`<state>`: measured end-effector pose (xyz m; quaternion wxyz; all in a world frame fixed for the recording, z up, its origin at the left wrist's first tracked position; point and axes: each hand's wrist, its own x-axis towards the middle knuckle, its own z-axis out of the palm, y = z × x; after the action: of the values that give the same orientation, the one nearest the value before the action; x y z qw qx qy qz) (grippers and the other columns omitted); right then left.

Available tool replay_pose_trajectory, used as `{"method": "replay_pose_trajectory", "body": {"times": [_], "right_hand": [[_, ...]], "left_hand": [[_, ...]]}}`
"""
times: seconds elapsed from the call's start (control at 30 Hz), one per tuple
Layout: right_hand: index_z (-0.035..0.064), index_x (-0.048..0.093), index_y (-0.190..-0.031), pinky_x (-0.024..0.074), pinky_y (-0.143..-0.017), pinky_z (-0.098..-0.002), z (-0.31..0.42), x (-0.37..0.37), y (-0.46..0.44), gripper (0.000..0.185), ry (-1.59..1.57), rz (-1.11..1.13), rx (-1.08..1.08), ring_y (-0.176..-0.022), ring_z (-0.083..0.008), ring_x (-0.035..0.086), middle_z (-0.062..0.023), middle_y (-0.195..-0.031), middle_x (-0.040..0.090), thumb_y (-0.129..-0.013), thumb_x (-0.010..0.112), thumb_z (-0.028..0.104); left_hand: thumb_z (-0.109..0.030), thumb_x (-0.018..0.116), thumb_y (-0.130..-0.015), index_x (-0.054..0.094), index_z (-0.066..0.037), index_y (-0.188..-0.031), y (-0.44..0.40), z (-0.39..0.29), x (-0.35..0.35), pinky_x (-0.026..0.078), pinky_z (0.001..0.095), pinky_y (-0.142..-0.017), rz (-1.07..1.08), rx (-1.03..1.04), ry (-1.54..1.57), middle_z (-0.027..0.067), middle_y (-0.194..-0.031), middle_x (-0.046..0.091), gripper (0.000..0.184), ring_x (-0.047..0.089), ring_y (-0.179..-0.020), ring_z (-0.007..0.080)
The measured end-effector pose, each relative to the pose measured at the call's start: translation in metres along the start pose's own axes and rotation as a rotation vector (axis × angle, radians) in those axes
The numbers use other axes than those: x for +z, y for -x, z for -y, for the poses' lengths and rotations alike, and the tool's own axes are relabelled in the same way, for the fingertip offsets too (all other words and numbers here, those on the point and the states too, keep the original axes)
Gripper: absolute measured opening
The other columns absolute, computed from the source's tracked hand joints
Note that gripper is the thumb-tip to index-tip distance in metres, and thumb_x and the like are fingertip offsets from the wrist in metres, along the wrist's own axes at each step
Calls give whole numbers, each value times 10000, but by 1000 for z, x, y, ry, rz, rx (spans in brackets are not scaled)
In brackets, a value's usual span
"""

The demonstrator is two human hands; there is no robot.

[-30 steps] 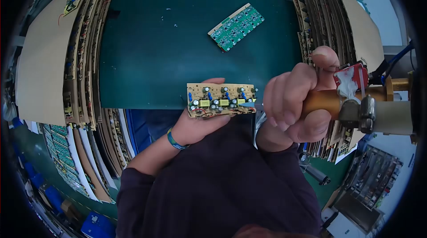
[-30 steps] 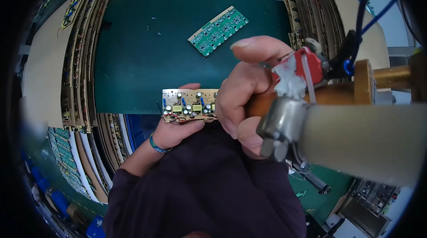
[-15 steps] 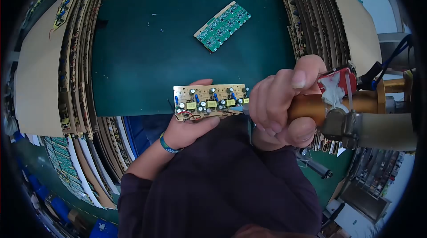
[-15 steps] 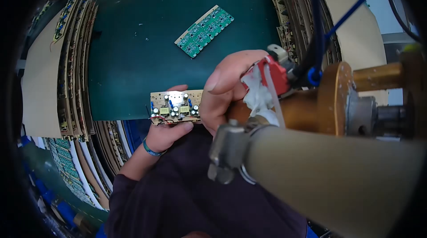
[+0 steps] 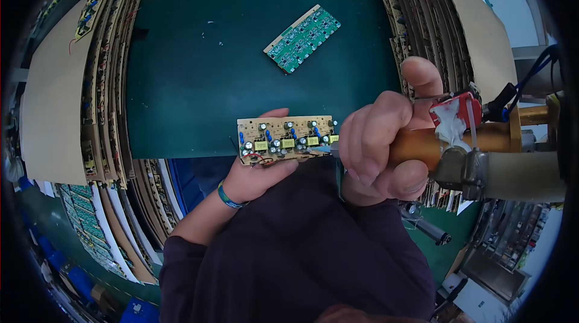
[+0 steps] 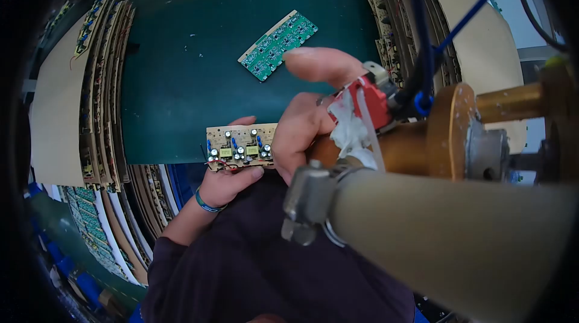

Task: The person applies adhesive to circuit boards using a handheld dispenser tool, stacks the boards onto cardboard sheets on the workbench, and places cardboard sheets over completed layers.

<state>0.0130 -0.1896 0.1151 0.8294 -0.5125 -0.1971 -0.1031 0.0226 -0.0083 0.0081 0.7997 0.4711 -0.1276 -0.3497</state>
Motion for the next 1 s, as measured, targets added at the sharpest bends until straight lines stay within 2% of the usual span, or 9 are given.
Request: {"method": "replay_pose_trajectory", "body": {"times": [0.1, 0.2, 0.57, 0.73, 1.0], "right_hand": [[3, 179, -1375, 403, -386, -219, 0, 6, -3, 790, 6, -57, -93, -424, -101, 459, -21, -629, 488, -843, 677, 310], [-1, 218, -1340, 417, -375, -225, 3, -4, -3, 745, 83, -78, -37, -419, -101, 461, -21, -625, 480, -848, 665, 336], [33, 318, -1225, 387, -355, -212, -4, -13, 4, 588, 12, 9, -114, -415, -89, 440, -2, -620, 464, -854, 656, 341], [61, 341, -1169, 381, -357, -206, -2, -12, 6, 513, 22, -43, -78, -415, -84, 430, 5, -616, 450, -861, 650, 330], [54, 332, -1189, 386, -360, -209, -2, -12, 7, 541, 32, -49, -79, -416, -86, 434, 4, -619, 456, -855, 658, 327]], "left_hand": [[2, 657, -774, 223, -24, -1401, -1, 6, -4, 460, 380, -947, 4, -9, 75, 120, -1257, 489, 762, 521, -1144, 224], [12, 645, -776, 207, -25, -1406, 0, 9, -11, 488, 404, -919, 0, 21, 34, 129, -1254, 489, 768, 533, -1135, 242], [7, 645, -775, 215, -34, -1402, 3, 4, -9, 501, 432, -906, -37, 15, 174, 132, -1252, 491, 762, 539, -1129, 255], [-2, 649, -774, 218, -34, -1400, 4, 3, -8, 504, 437, -901, -35, 11, 189, 131, -1249, 491, 761, 539, -1128, 259], [-4, 643, -778, 208, -35, -1404, 5, 3, -9, 501, 437, -905, -25, 8, 188, 133, -1258, 485, 763, 533, -1139, 262]]}}
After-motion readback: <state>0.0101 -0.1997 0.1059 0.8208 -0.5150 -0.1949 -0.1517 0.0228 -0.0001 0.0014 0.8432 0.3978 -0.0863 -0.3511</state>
